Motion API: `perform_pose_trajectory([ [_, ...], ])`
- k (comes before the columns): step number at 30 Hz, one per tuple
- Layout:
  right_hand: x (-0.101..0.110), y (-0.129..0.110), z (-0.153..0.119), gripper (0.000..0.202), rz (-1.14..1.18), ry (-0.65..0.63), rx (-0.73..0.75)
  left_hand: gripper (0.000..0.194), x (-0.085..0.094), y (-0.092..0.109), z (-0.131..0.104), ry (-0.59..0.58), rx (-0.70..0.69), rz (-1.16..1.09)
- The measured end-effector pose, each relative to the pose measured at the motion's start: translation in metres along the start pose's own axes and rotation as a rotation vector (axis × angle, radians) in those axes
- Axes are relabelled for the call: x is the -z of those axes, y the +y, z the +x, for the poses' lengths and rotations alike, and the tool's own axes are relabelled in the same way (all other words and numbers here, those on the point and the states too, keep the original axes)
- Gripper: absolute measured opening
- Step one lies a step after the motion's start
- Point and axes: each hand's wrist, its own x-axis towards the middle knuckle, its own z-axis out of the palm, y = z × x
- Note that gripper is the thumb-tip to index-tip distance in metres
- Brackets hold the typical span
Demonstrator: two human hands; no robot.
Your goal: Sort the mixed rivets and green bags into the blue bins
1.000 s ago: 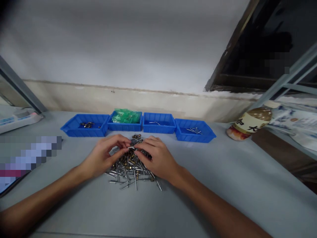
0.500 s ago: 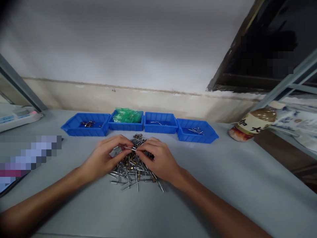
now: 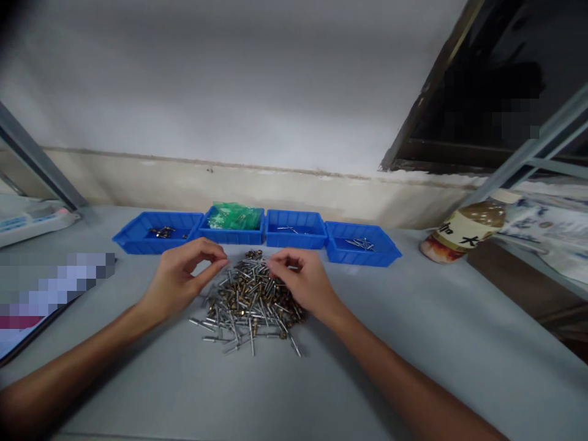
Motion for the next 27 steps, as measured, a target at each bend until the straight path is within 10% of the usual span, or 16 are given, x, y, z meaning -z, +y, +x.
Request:
perform_pose_trajectory([
  [8,0.03,0.002,0.03,0.022,0.404,0.437,-0.378,0.01,0.001,-0.022,-0.001,-0.115,0.029,0.159],
  [15,0.021,0.01,0.012,0.019,0.198,0.258,-0.192,0.025,0.009,-0.025,0.0,-0.334,0.097,0.383],
  [27,0.0,0.011,0.002,0.017,-0.112,0.058,0.0,0.015,0.009,-0.029,-0.002,-0.389,0.068,0.335],
])
